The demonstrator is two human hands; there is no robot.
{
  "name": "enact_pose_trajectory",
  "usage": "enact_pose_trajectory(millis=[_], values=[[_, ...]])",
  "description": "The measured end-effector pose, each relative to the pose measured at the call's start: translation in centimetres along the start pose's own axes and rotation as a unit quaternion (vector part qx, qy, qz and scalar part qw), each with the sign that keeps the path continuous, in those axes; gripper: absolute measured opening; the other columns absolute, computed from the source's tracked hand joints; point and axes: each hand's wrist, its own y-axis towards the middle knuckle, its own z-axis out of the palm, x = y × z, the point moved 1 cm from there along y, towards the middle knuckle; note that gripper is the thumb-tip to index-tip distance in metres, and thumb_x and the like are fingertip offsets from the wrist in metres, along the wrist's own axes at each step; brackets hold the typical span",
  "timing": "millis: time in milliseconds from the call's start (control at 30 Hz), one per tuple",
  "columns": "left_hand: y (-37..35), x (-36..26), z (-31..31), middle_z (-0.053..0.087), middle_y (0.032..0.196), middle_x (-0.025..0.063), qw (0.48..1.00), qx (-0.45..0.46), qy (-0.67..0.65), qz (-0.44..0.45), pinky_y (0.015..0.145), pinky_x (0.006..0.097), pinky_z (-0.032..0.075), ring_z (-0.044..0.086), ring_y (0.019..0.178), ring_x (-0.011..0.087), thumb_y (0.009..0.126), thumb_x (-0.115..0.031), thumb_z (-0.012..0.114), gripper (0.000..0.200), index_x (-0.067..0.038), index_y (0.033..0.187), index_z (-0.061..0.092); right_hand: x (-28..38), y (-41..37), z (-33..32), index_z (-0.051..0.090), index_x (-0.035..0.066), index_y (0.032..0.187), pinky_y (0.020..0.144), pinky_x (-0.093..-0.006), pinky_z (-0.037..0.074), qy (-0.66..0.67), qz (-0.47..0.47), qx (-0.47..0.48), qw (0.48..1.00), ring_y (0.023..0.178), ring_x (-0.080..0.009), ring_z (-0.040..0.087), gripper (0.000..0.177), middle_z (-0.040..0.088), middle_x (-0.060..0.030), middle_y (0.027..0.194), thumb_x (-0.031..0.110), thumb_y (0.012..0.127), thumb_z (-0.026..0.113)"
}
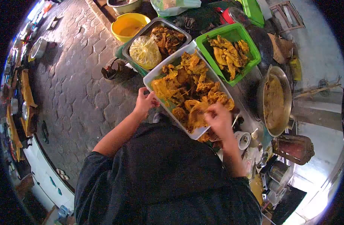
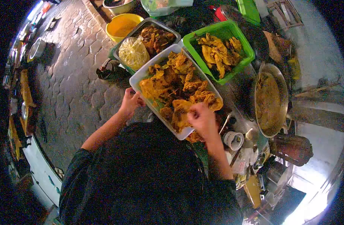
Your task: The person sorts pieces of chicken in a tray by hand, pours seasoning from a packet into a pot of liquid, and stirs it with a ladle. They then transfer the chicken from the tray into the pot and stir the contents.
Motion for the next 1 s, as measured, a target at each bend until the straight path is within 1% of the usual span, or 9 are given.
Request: enact_pose_trajectory(millis=[67, 167, 233, 500, 767, 833, 900, 967, 1000], values=[[0.1, 0.0, -0.1, 0.056, 0.081, 0.0154, 1.000, -0.006, 0.004, -0.002, 0.051, 0.0348, 0.050, 0.059, 0.061, 0.0216, 0.092, -0.015, 0.051, 0.040, -0.003, 0.119, 0.025, 0.6, -1.1, 2.1, 0.054, 0.008, 0.094, 0.070, -0.0391, 0.048, -0.054, -0.070, 0.094, 0.992, 0.084, -0.0302, 0.057, 0.023, 0.054, -0.0108, 0.090, 0.007, 0.073, 0.062], [0.5, 0.4, -0.1, 0.056, 0.079, 0.0143, 1.000, -0.008, 0.012, 0.005, 0.054, 0.0369, 0.050, 0.058, 0.060, 0.0241, 0.092, -0.016, 0.052, 0.041, -0.006, 0.121, 0.024, 1.0, -1.4, 4.6, 0.053, 0.009, 0.099, 0.074, -0.0411, 0.047, -0.149, -0.154, 0.117, 0.970, 0.091, -0.0303, 0.055, 0.027, 0.052, -0.0094, 0.096, 0.010, 0.073, 0.062], [0.0, -0.3, 0.1, 0.057, 0.080, 0.0140, 1.000, -0.020, 0.013, -0.009, 0.055, 0.0367, 0.050, 0.058, 0.062, 0.0235, 0.092, -0.016, 0.052, 0.041, -0.006, 0.121, 0.025, 0.9, -1.2, 4.9, 0.052, 0.010, 0.105, 0.080, -0.0408, 0.046, -0.183, -0.135, 0.153, 0.962, 0.097, -0.0305, 0.053, 0.034, 0.051, -0.0086, 0.104, 0.015, 0.073, 0.063], [0.2, 0.0, 0.0, 0.056, 0.080, 0.0154, 1.000, -0.010, 0.008, 0.004, 0.054, 0.0356, 0.051, 0.058, 0.061, 0.0212, 0.092, -0.015, 0.051, 0.040, -0.002, 0.119, 0.026, 1.2, 1.3, 4.0, 0.051, 0.013, 0.120, 0.085, -0.0392, 0.044, -0.038, -0.007, 0.163, 0.986, 0.101, -0.0336, 0.053, 0.042, 0.054, -0.0134, 0.112, 0.023, 0.081, 0.062], [0.1, -0.1, 0.2, 0.055, 0.079, 0.0151, 0.999, -0.032, 0.034, 0.001, 0.055, 0.0360, 0.051, 0.058, 0.061, 0.0212, 0.092, -0.016, 0.051, 0.042, -0.002, 0.121, 0.025, 1.6, 11.3, 9.5, 0.056, 0.008, 0.107, 0.080, -0.0420, 0.045, -0.114, -0.080, 0.033, 0.990, 0.098, -0.0331, 0.055, 0.030, 0.056, -0.0125, 0.107, 0.023, 0.081, 0.058], [-0.2, -0.3, 0.2, 0.055, 0.080, 0.0147, 1.000, -0.016, 0.014, -0.002, 0.056, 0.0359, 0.051, 0.059, 0.062, 0.0210, 0.092, -0.016, 0.051, 0.043, -0.002, 0.122, 0.024, 2.6, 13.1, 10.9, 0.058, 0.004, 0.095, 0.077, -0.0433, 0.048, -0.163, -0.154, 0.171, 0.960, 0.089, -0.0339, 0.058, 0.021, 0.059, -0.0153, 0.092, 0.016, 0.078, 0.057], [-0.1, -0.3, 0.2, 0.055, 0.080, 0.0146, 1.000, -0.019, 0.013, -0.004, 0.056, 0.0358, 0.052, 0.059, 0.062, 0.0210, 0.092, -0.016, 0.051, 0.042, -0.002, 0.122, 0.025, 2.6, 14.2, 12.0, 0.059, 0.004, 0.090, 0.076, -0.0440, 0.048, -0.205, -0.117, 0.233, 0.943, 0.086, -0.0336, 0.059, 0.016, 0.061, -0.0147, 0.085, 0.011, 0.076, 0.054], [0.0, -0.1, 0.1, 0.054, 0.080, 0.0144, 1.000, -0.022, 0.011, -0.008, 0.056, 0.0357, 0.052, 0.059, 0.061, 0.0210, 0.092, -0.016, 0.051, 0.042, -0.002, 0.122, 0.025, 1.6, 15.4, 12.4, 0.060, 0.003, 0.103, 0.084, -0.0433, 0.046, -0.235, -0.096, 0.220, 0.942, 0.099, -0.0342, 0.055, 0.026, 0.058, -0.0163, 0.109, 0.010, 0.078, 0.053], [0.1, 0.0, 0.1, 0.055, 0.079, 0.0136, 1.000, -0.021, 0.016, -0.008, 0.055, 0.0365, 0.051, 0.058, 0.061, 0.0216, 0.092, -0.017, 0.051, 0.041, -0.003, 0.120, 0.025, 1.8, 15.7, 11.5, 0.057, 0.002, 0.107, 0.089, -0.0424, 0.044, -0.201, -0.146, 0.150, 0.957, 0.103, -0.0345, 0.053, 0.030, 0.053, -0.0176, 0.118, 0.005, 0.078, 0.051]])
